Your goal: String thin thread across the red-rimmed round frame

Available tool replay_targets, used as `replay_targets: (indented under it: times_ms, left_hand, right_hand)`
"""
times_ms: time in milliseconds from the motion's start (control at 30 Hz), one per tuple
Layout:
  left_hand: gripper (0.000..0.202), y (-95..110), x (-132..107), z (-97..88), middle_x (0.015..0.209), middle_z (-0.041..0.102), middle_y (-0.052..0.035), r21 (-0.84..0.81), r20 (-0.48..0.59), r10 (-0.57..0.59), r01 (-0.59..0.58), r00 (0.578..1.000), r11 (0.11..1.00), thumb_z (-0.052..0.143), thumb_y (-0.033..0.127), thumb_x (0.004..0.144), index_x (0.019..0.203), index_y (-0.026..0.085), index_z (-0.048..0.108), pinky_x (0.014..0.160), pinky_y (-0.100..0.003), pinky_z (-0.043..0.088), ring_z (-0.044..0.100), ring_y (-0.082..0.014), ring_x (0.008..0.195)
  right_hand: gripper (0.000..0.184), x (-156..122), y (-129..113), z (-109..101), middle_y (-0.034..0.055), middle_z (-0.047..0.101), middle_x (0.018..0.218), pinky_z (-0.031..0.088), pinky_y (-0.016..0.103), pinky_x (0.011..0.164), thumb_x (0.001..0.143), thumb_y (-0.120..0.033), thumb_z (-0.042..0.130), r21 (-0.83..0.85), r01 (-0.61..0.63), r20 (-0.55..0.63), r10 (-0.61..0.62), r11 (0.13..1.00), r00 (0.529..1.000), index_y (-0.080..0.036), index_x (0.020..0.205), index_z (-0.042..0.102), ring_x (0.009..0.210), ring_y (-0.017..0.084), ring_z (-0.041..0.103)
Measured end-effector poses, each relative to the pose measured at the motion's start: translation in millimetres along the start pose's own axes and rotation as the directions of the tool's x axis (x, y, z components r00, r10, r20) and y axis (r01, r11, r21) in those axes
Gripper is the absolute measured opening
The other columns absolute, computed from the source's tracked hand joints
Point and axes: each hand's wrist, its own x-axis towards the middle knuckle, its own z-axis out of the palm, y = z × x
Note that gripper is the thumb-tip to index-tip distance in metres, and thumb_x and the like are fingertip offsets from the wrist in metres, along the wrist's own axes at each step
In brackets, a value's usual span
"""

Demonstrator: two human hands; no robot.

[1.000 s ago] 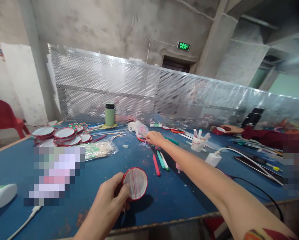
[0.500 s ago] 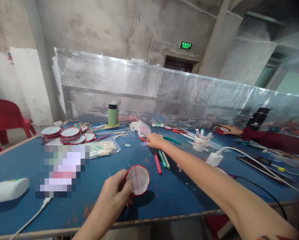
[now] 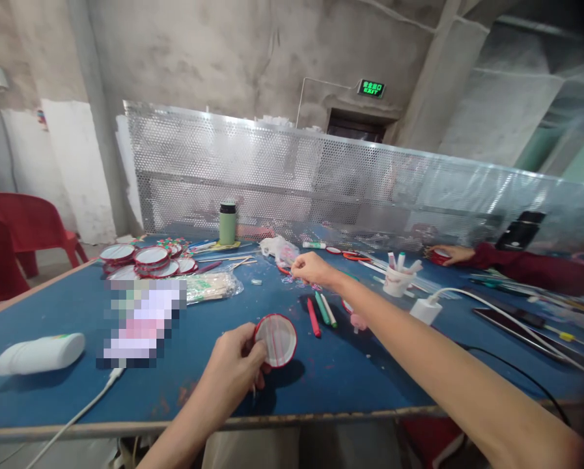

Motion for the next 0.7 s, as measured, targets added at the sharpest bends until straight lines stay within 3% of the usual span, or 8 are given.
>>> replay_targets:
  times_ms: [100, 167, 300, 400, 467, 567, 633, 700]
  left_hand:
    - [0.008, 1.7, 3.0, -0.2, 0.057, 0.062, 0.0003, 0.106, -0.017, -0.019, 0.021, 1.000, 0.994, 0.044, 0.022, 0.077, 0.077, 0.020, 0.052, 0.035, -0.021, 0.036, 0.056, -0.0145, 0.038]
    - [0.017, 5.0, 3.1, -3.5, 0.061, 0.065, -0.0027, 0.267, -0.048, 0.050, -0.036, 0.998, 0.963, 0.043, 0.020, 0.079, 0.091, 0.018, 0.056, 0.039, -0.023, 0.038, 0.057, -0.0160, 0.041]
    - [0.020, 22.1, -4.3, -14.2, 0.079, 0.071, -0.0173, 0.703, -0.067, 0.177, -0.079, 0.982, 0.707, 0.046, 0.022, 0.084, 0.093, 0.014, 0.062, 0.059, -0.032, 0.045, 0.068, -0.0288, 0.071]
    - [0.028, 44.1, -14.2, -16.3, 0.079, 0.070, -0.0188, 0.784, -0.110, 0.210, -0.045, 0.971, 0.619, 0.046, 0.034, 0.091, 0.096, 0.013, 0.064, 0.064, -0.036, 0.045, 0.068, -0.0318, 0.075]
    - [0.032, 57.2, -18.5, -12.2, 0.075, 0.069, -0.0134, 0.678, -0.074, 0.251, -0.135, 0.965, 0.722, 0.044, 0.041, 0.093, 0.093, 0.015, 0.065, 0.063, -0.033, 0.045, 0.067, -0.0265, 0.071]
    - [0.025, 65.4, -17.6, -0.3, 0.069, 0.065, -0.0041, 0.273, 0.075, 0.254, -0.264, 0.964, 0.925, 0.051, 0.040, 0.089, 0.084, 0.017, 0.060, 0.053, -0.024, 0.043, 0.061, -0.0154, 0.057]
    - [0.017, 63.4, -14.3, 7.6, 0.068, 0.062, -0.0010, 0.016, 0.168, 0.200, -0.205, 0.965, 0.979, 0.054, 0.034, 0.086, 0.083, 0.017, 0.056, 0.045, -0.020, 0.041, 0.056, -0.0103, 0.048]
    - [0.013, 59.5, -12.2, 13.2, 0.068, 0.061, 0.0001, -0.117, 0.243, 0.150, -0.124, 0.959, 0.985, 0.052, 0.030, 0.086, 0.082, 0.018, 0.053, 0.040, -0.019, 0.039, 0.052, -0.0083, 0.043]
  right_hand:
    - [0.010, -29.9, -23.7, 1.9, -0.0028, 0.060, 0.055, 0.044, 0.019, 0.044, 0.080, -0.016, 0.055, 0.144, 0.082, -0.017, -0.081, 0.986, 0.997, -0.014, 0.078, 0.065, 0.048, 0.011, 0.058]
    - [0.013, -52.3, -36.4, 4.6, -0.0028, 0.062, 0.057, 0.045, 0.020, 0.045, 0.079, -0.019, 0.054, 0.221, 0.149, -0.018, -0.149, 0.964, 0.989, -0.015, 0.085, 0.065, 0.048, 0.011, 0.058]
    - [0.018, -95.2, -49.9, 9.7, -0.0033, 0.059, 0.050, 0.044, 0.024, 0.045, 0.084, -0.029, 0.049, 0.243, 0.264, -0.084, -0.251, 0.933, 0.964, -0.019, 0.081, 0.065, 0.043, 0.013, 0.056]
    - [0.016, -124.7, -57.5, 13.5, 0.0001, 0.065, 0.061, 0.046, 0.028, 0.053, 0.084, -0.028, 0.049, 0.104, 0.376, -0.278, -0.336, 0.921, 0.900, -0.024, 0.075, 0.062, 0.054, 0.017, 0.061]
    - [0.015, -142.0, -61.8, 17.0, 0.0014, 0.069, 0.070, 0.048, 0.030, 0.058, 0.085, -0.028, 0.050, 0.049, 0.434, -0.373, -0.386, 0.900, 0.843, -0.026, 0.075, 0.061, 0.061, 0.019, 0.063]
    - [0.014, -161.7, -60.6, 24.5, 0.0011, 0.068, 0.071, 0.050, 0.032, 0.058, 0.088, -0.029, 0.048, 0.060, 0.439, -0.461, -0.365, 0.897, 0.809, -0.030, 0.079, 0.059, 0.059, 0.019, 0.063]
    - [0.011, -170.8, -53.0, 30.9, 0.0015, 0.069, 0.071, 0.052, 0.034, 0.057, 0.088, -0.033, 0.049, 0.088, 0.392, -0.503, -0.299, 0.916, 0.811, -0.032, 0.085, 0.060, 0.060, 0.021, 0.065]
    - [0.015, -177.6, -41.6, 38.1, 0.0030, 0.071, 0.077, 0.055, 0.035, 0.058, 0.088, -0.040, 0.052, 0.132, 0.332, -0.525, -0.218, 0.934, 0.823, -0.033, 0.097, 0.061, 0.065, 0.024, 0.068]
